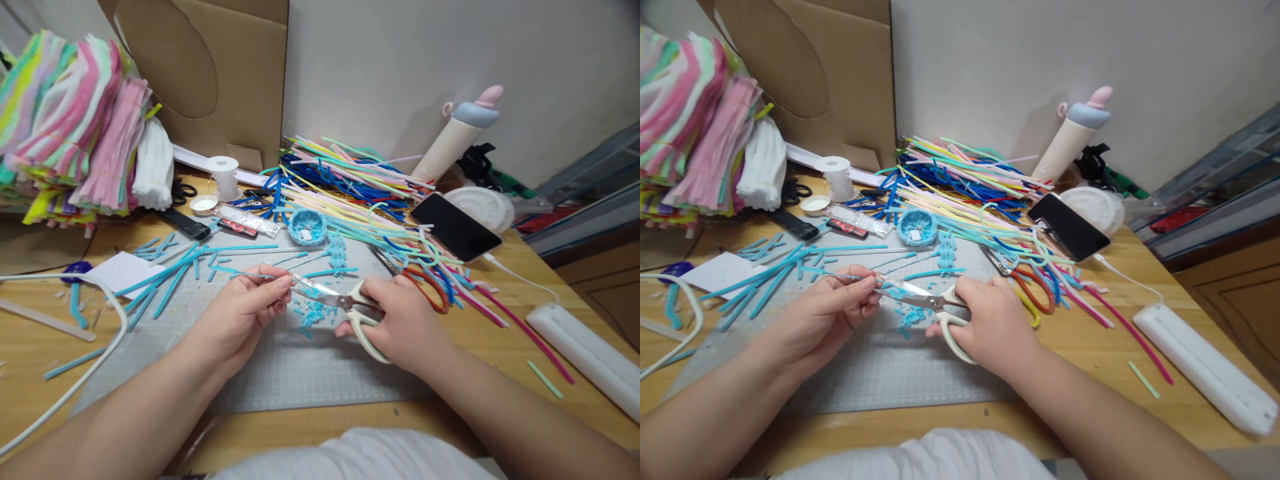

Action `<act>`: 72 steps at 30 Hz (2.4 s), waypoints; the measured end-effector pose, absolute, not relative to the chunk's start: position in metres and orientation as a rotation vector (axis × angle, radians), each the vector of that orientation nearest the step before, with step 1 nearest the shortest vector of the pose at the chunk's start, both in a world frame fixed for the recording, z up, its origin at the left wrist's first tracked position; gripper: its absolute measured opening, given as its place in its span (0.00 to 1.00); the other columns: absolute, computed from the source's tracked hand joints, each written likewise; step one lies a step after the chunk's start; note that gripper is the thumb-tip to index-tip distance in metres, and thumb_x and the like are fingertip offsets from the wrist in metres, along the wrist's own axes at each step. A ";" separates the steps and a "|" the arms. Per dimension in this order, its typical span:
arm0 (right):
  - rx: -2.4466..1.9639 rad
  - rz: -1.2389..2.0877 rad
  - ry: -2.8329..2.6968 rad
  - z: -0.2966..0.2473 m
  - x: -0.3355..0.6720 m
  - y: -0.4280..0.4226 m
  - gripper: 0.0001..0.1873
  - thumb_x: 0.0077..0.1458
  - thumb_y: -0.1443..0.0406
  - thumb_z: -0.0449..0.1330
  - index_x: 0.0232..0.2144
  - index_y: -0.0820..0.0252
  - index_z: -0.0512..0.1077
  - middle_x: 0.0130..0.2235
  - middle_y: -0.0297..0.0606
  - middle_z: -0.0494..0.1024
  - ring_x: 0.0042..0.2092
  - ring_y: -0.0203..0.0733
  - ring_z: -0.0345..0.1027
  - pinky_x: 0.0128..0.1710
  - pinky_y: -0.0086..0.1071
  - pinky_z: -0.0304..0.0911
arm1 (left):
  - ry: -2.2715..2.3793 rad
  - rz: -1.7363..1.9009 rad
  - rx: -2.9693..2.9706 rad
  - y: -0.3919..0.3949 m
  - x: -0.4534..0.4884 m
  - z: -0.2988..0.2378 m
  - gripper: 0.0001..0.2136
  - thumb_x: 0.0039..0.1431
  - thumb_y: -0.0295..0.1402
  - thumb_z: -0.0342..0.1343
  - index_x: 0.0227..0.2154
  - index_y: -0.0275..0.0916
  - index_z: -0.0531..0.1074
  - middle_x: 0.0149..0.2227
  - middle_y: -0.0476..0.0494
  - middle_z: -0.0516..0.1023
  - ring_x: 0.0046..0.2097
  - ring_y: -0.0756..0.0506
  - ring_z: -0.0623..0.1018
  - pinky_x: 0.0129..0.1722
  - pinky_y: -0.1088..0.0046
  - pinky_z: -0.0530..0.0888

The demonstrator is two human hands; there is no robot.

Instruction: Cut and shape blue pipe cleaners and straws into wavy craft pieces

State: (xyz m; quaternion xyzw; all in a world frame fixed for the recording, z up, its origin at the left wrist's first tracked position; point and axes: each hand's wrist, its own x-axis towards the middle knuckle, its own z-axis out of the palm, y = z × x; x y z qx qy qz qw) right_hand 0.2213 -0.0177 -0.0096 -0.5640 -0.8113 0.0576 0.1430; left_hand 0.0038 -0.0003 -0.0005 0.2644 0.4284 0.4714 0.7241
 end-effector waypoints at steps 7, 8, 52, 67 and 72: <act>-1.605 0.103 -2.353 -0.008 0.220 -0.018 0.14 0.45 0.54 0.60 0.26 0.57 0.62 0.24 0.33 0.70 0.28 0.40 0.59 0.30 0.32 0.48 | 0.954 1.032 0.605 -0.001 0.004 -0.001 0.06 0.44 0.27 0.64 0.25 0.35 0.72 0.22 0.52 0.73 0.24 0.56 0.70 0.25 0.83 0.65; -1.601 0.096 -2.354 -0.008 0.220 -0.018 0.14 0.45 0.54 0.60 0.26 0.57 0.62 0.25 0.33 0.70 0.28 0.40 0.59 0.30 0.32 0.48 | 0.954 1.024 0.610 -0.001 0.004 -0.001 0.06 0.44 0.27 0.64 0.25 0.35 0.72 0.22 0.52 0.73 0.24 0.56 0.70 0.25 0.83 0.65; -1.601 0.120 -2.370 -0.009 0.220 -0.018 0.14 0.46 0.54 0.59 0.24 0.57 0.61 0.23 0.33 0.69 0.28 0.40 0.59 0.30 0.31 0.48 | 0.975 1.027 0.598 -0.002 0.004 0.000 0.06 0.42 0.27 0.65 0.24 0.35 0.73 0.22 0.51 0.74 0.24 0.55 0.70 0.24 0.83 0.65; -1.649 0.134 -2.314 -0.013 0.223 -0.020 0.17 0.44 0.53 0.61 0.22 0.56 0.61 0.22 0.32 0.67 0.28 0.41 0.56 0.28 0.30 0.46 | 0.934 1.038 0.613 -0.001 0.003 -0.002 0.05 0.46 0.26 0.63 0.26 0.35 0.72 0.21 0.52 0.72 0.24 0.56 0.70 0.23 0.84 0.66; -1.656 0.097 -2.329 -0.011 0.221 -0.018 0.15 0.45 0.53 0.60 0.24 0.56 0.62 0.23 0.32 0.68 0.28 0.41 0.58 0.29 0.31 0.47 | 0.942 1.036 0.605 -0.001 0.003 -0.003 0.05 0.45 0.26 0.63 0.26 0.35 0.72 0.21 0.52 0.72 0.24 0.56 0.70 0.24 0.84 0.66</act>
